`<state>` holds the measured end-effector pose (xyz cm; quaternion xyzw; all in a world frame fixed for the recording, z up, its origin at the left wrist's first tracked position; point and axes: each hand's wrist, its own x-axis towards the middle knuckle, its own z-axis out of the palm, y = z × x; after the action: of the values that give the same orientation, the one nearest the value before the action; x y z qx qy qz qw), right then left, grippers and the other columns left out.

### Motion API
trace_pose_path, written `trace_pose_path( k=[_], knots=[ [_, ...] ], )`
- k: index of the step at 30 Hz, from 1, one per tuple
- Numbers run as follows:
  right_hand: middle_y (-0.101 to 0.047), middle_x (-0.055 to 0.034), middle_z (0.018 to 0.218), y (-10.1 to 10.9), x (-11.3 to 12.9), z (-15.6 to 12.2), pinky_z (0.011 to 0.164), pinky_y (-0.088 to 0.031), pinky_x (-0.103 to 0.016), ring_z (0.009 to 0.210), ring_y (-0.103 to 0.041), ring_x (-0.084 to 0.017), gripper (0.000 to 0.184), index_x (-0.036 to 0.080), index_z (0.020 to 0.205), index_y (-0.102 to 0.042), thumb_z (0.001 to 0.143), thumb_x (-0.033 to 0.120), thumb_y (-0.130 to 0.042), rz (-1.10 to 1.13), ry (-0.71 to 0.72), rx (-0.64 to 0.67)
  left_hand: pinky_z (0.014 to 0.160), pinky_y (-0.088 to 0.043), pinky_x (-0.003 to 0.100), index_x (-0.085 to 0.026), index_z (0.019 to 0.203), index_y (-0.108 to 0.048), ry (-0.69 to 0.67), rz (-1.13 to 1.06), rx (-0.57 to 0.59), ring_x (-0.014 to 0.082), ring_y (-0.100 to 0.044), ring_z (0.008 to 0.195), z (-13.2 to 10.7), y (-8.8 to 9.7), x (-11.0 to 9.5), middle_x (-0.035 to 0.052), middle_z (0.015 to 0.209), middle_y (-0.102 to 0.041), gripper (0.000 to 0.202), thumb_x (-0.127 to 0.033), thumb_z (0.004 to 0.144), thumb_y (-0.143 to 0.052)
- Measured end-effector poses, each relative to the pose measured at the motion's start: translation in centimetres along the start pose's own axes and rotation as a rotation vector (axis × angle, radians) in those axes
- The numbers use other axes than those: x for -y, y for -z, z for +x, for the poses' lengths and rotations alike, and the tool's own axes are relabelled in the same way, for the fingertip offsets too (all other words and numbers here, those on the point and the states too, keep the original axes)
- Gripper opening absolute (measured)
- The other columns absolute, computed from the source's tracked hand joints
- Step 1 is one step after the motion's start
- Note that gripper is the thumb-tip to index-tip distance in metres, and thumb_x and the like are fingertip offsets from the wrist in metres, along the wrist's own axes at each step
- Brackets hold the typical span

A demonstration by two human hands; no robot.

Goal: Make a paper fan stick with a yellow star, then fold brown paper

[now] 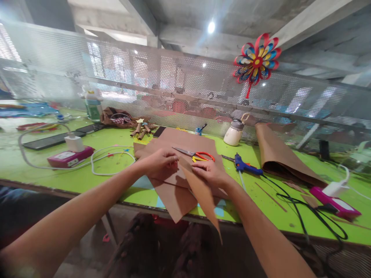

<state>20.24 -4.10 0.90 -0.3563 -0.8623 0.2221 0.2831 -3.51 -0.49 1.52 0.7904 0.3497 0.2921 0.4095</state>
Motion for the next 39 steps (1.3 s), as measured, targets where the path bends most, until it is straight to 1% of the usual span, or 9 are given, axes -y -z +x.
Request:
trace_pose_path(
  k=[3, 5, 8, 14, 21, 26, 30, 35, 39],
  knots=[
    [-0.069, -0.0066, 0.093, -0.9, 0.2, 0.1, 0.076, -0.046, -0.032, 0.086, -0.060, -0.020, 0.023, 0.017, 0.094, -0.067, 0.085, 0.030, -0.050, -0.103, 0.004, 0.058, 0.063, -0.044, 0.024, -0.010, 0.087, -0.063, -0.026, -0.032, -0.001, 0.0123, -0.057, 0.067, -0.2, -0.2, -0.3, 0.0052, 0.075, -0.063, 0.039, -0.045, 0.084, -0.045],
    [-0.068, -0.0060, 0.086, -1.8, 0.4, 0.2, 0.073, -0.045, -0.031, 0.080, -0.059, -0.019, 0.019, 0.017, 0.087, -0.067, 0.085, 0.027, -0.051, -0.190, 0.019, 0.065, 0.062, -0.041, 0.022, -0.011, 0.088, -0.065, -0.065, 0.075, 0.086, 0.0121, -0.056, 0.069, -0.6, -0.5, -0.6, 0.0039, 0.077, -0.064, 0.038, -0.045, 0.083, -0.048],
    [-0.066, -0.0053, 0.078, -2.8, 0.4, 0.4, 0.066, -0.043, -0.028, 0.072, -0.057, -0.016, 0.018, 0.016, 0.082, -0.065, 0.085, 0.027, -0.051, -0.258, 0.049, 0.068, 0.057, -0.036, 0.020, -0.015, 0.088, -0.069, -0.071, 0.313, 0.190, 0.0112, -0.052, 0.063, -1.1, -1.1, -0.7, 0.0007, 0.070, -0.064, 0.032, -0.042, 0.077, -0.057],
    [-0.062, -0.0055, 0.078, -3.5, -0.3, 0.2, 0.064, -0.042, -0.028, 0.069, -0.054, -0.016, 0.016, 0.015, 0.082, -0.061, 0.086, 0.024, -0.049, -0.287, 0.049, 0.045, 0.055, -0.031, 0.021, -0.017, 0.086, -0.070, -0.158, 0.580, 0.185, 0.0106, -0.050, 0.059, -0.9, -2.2, -0.4, 0.0004, 0.070, -0.065, 0.021, -0.030, 0.076, -0.057],
    [-0.058, -0.0063, 0.082, -2.8, -0.3, -0.1, 0.071, -0.041, -0.030, 0.079, -0.052, -0.018, 0.012, 0.016, 0.082, -0.061, 0.086, 0.021, -0.051, -0.440, 0.138, 0.098, 0.051, -0.028, 0.022, -0.016, 0.074, -0.067, -0.195, 0.687, 0.171, 0.0098, -0.045, 0.052, -0.6, -2.8, 0.0, 0.0009, 0.064, -0.062, 0.019, -0.032, 0.077, -0.056],
    [-0.059, -0.0059, 0.083, -1.7, 1.0, -0.3, 0.071, -0.041, -0.028, 0.079, -0.053, -0.017, 0.010, 0.015, 0.082, -0.061, 0.084, 0.014, -0.052, -0.434, 0.084, 0.189, 0.048, -0.024, 0.024, -0.016, 0.067, -0.063, -0.228, 0.740, 0.160, 0.0093, -0.038, 0.047, -0.8, -2.9, -0.2, 0.0002, 0.057, -0.056, 0.019, -0.030, 0.077, -0.054],
    [-0.058, -0.0044, 0.081, -1.1, 1.4, -0.6, 0.069, -0.041, -0.027, 0.076, -0.053, -0.015, 0.007, 0.015, 0.080, -0.060, 0.082, 0.012, -0.053, -0.405, 0.040, 0.208, 0.048, -0.024, 0.023, -0.016, 0.070, -0.061, -0.217, 0.744, 0.198, 0.0094, -0.039, 0.048, -1.0, -2.6, -0.6, -0.0002, 0.058, -0.054, 0.013, -0.025, 0.076, -0.054],
    [-0.058, -0.0044, 0.084, -0.6, 0.9, -0.9, 0.072, -0.041, -0.027, 0.079, -0.053, -0.015, 0.009, 0.015, 0.083, -0.060, 0.082, 0.012, -0.052, -0.378, 0.011, 0.241, 0.051, -0.027, 0.023, -0.017, 0.079, -0.061, -0.212, 0.737, 0.263, 0.0113, -0.045, 0.056, -1.3, -2.0, -1.2, 0.0018, 0.071, -0.060, 0.011, -0.016, 0.074, -0.052],
    [-0.058, -0.0041, 0.086, -0.2, 0.6, -1.2, 0.073, -0.041, -0.026, 0.080, -0.052, -0.015, 0.009, 0.015, 0.084, -0.059, 0.082, 0.012, -0.051, -0.366, 0.006, 0.274, 0.051, -0.027, 0.024, -0.018, 0.077, -0.060, -0.184, 0.765, 0.308, 0.0118, -0.042, 0.053, -1.8, -1.7, -1.8, 0.0009, 0.066, -0.057, 0.009, -0.019, 0.069, -0.057]
  ],
)
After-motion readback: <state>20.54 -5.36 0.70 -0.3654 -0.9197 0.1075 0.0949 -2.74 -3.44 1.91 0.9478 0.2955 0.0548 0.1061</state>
